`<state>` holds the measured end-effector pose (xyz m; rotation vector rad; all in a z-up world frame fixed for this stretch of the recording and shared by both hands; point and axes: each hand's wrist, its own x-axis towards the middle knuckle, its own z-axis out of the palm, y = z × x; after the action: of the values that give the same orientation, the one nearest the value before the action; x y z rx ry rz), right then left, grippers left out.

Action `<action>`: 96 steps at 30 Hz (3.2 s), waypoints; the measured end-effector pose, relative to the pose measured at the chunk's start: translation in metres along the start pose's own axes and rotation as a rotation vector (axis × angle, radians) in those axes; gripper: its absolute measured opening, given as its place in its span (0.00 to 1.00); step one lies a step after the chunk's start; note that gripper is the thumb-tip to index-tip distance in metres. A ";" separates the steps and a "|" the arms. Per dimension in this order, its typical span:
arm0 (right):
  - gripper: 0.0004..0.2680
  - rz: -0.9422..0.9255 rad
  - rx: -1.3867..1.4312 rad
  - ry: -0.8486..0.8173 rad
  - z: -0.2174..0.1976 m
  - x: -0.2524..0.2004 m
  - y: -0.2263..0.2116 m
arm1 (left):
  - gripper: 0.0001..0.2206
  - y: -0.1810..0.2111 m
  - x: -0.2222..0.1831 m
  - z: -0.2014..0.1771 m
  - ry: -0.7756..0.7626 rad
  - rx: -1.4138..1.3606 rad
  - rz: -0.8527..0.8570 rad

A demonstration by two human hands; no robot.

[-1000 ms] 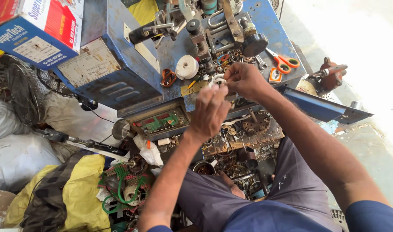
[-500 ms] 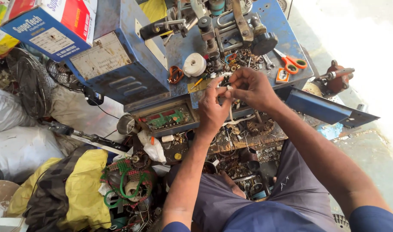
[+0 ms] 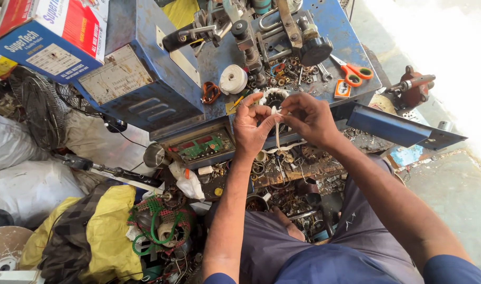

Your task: The person sits on the floor at a cluttered repair workbench and winds white fabric tape around a circular metal component, repeatedly rotating the part and pressing the tape down to secure it as they wrap. They occasionally pull out more tape from the roll and continue winding around the ring-shaped part.

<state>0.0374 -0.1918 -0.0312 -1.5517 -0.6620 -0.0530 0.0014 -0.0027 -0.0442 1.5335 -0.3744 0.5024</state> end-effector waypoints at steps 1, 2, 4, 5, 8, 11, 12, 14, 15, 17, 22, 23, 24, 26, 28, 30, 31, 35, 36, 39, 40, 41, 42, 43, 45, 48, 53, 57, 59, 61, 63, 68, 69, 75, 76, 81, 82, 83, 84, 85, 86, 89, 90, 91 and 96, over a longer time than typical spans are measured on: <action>0.10 0.001 0.000 0.000 0.001 -0.002 0.002 | 0.28 0.002 0.000 0.000 0.000 -0.001 -0.001; 0.10 -0.015 -0.024 0.033 0.002 -0.004 0.003 | 0.27 0.003 0.000 0.000 -0.013 0.009 -0.004; 0.10 -0.027 -0.046 0.068 0.004 -0.008 0.007 | 0.26 0.006 0.000 0.002 -0.028 0.018 -0.010; 0.10 -0.050 -0.020 0.111 0.006 -0.007 0.008 | 0.25 0.009 0.002 0.004 -0.025 0.064 0.004; 0.11 -0.073 -0.043 0.178 0.009 -0.002 0.011 | 0.23 0.018 0.009 0.010 0.010 0.186 0.041; 0.11 -0.095 -0.155 0.214 0.007 0.001 0.004 | 0.22 0.019 0.020 0.014 0.058 0.299 0.068; 0.11 -0.117 -0.211 0.227 0.005 0.003 0.000 | 0.22 0.018 0.025 0.015 0.073 0.341 0.072; 0.10 -0.225 -0.343 0.216 0.003 0.001 -0.006 | 0.22 0.012 0.029 0.013 0.070 0.340 0.042; 0.09 -0.333 -0.471 0.205 0.003 0.000 -0.009 | 0.22 0.010 0.032 0.012 0.064 0.343 0.011; 0.08 -0.321 -0.487 0.166 0.002 0.002 -0.003 | 0.20 0.018 0.031 0.012 0.102 0.384 0.010; 0.07 -0.338 -0.520 0.134 -0.004 0.005 0.005 | 0.12 0.043 0.002 0.026 0.177 0.711 0.063; 0.07 -0.295 -0.497 0.109 -0.004 0.006 0.009 | 0.12 0.043 -0.006 0.030 0.136 0.831 0.033; 0.08 -0.252 -0.475 0.084 -0.002 0.006 0.012 | 0.14 0.043 -0.014 0.033 0.093 0.951 0.002; 0.08 -0.257 -0.445 0.074 0.001 0.003 0.005 | 0.14 0.028 -0.033 0.033 0.083 0.933 -0.037; 0.08 -0.268 -0.430 0.087 -0.001 0.005 -0.002 | 0.14 0.030 -0.045 0.041 0.059 0.903 -0.051; 0.07 -0.240 -0.440 0.089 -0.003 0.004 -0.003 | 0.15 0.047 -0.060 0.053 -0.062 0.670 -0.090; 0.07 -0.245 -0.441 0.089 -0.005 0.005 -0.001 | 0.15 0.057 -0.062 0.055 -0.060 0.670 -0.085; 0.08 -0.251 -0.459 0.046 -0.002 0.001 -0.002 | 0.11 0.084 -0.070 0.052 -0.158 0.592 -0.055; 0.08 -0.247 -0.470 0.063 -0.001 0.000 -0.006 | 0.09 0.088 -0.069 0.049 -0.164 0.627 -0.037; 0.07 -0.203 -0.462 0.073 0.003 0.000 -0.004 | 0.09 0.089 -0.067 0.051 -0.200 0.656 -0.048; 0.07 -0.209 -0.462 0.076 0.002 -0.004 -0.007 | 0.09 0.091 -0.067 0.052 -0.200 0.658 -0.042; 0.10 -0.258 -0.447 0.044 0.001 -0.007 -0.010 | 0.09 0.093 -0.066 0.053 -0.233 0.659 -0.033; 0.13 -0.306 -0.432 0.012 0.000 -0.010 -0.013 | 0.09 0.094 -0.065 0.053 -0.267 0.661 -0.025; 0.13 -0.311 -0.435 0.010 0.001 -0.012 -0.007 | 0.09 0.096 -0.059 0.050 -0.263 0.660 -0.021; 0.11 -0.322 -0.347 0.035 0.002 -0.021 0.009 | 0.08 0.097 -0.051 0.045 -0.359 0.649 0.014; 0.10 -0.328 -0.302 0.086 0.004 -0.019 0.018 | 0.05 0.086 -0.029 0.033 -0.264 0.575 0.070; 0.06 -0.165 0.078 0.133 0.003 -0.022 0.024 | 0.15 0.037 -0.004 0.013 -0.123 0.770 0.306; 0.10 0.090 0.772 0.193 0.003 -0.022 0.028 | 0.16 0.028 0.003 0.012 -0.131 0.839 0.297; 0.10 0.092 0.927 0.132 0.004 -0.021 0.040 | 0.15 0.030 0.008 0.007 -0.166 0.846 0.300; 0.11 0.089 1.085 0.063 0.003 -0.020 0.054 | 0.14 0.032 0.017 0.000 -0.197 0.857 0.306; 0.12 0.276 1.061 0.105 0.000 -0.024 0.073 | 0.12 0.031 0.023 -0.009 -0.284 0.813 0.341; 0.10 0.398 0.856 0.058 -0.005 -0.009 0.062 | 0.11 0.045 0.036 -0.018 -0.374 0.711 0.324; 0.10 0.417 0.785 0.030 -0.009 -0.003 0.063 | 0.13 0.051 0.040 -0.015 -0.379 0.658 0.294; 0.11 0.396 0.744 0.115 0.002 0.000 0.064 | 0.13 0.049 0.050 0.006 -0.286 0.783 0.189; 0.11 0.395 0.745 0.112 0.004 -0.001 0.063 | 0.13 0.050 0.053 0.006 -0.284 0.786 0.189; 0.11 0.313 0.762 0.130 0.006 -0.003 0.067 | 0.13 0.060 0.068 0.018 -0.443 0.983 0.199; 0.11 0.308 0.764 0.132 0.006 -0.003 0.064 | 0.13 0.061 0.069 0.018 -0.445 0.985 0.204; 0.11 0.307 0.757 0.136 0.006 -0.003 0.062 | 0.12 0.062 0.069 0.017 -0.439 0.937 0.160; 0.11 0.307 0.751 0.139 0.006 -0.003 0.060 | 0.12 0.062 0.070 0.017 -0.432 0.889 0.116; 0.11 0.307 0.755 0.143 0.006 -0.004 0.059 | 0.12 0.062 0.069 0.016 -0.437 0.890 0.116; 0.11 0.320 0.737 0.150 0.006 -0.004 0.057 | 0.11 0.061 0.068 0.016 -0.377 0.782 0.058; 0.12 0.315 0.735 0.162 0.007 -0.003 0.058 | 0.12 0.063 0.066 0.018 -0.312 0.694 0.046; 0.12 0.304 0.748 0.166 0.008 -0.003 0.059 | 0.13 0.065 0.064 0.018 -0.303 0.709 0.085; 0.12 0.302 0.750 0.165 0.008 -0.003 0.059 | 0.13 0.063 0.061 0.018 -0.303 0.712 0.086; 0.12 0.280 0.726 0.152 0.007 -0.004 0.059 | 0.13 0.049 0.053 0.015 -0.342 0.762 0.089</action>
<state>0.0570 -0.1833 -0.0872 -0.9106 -0.2826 0.2532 0.0218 -0.0151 0.0253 2.3641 -0.5522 0.4758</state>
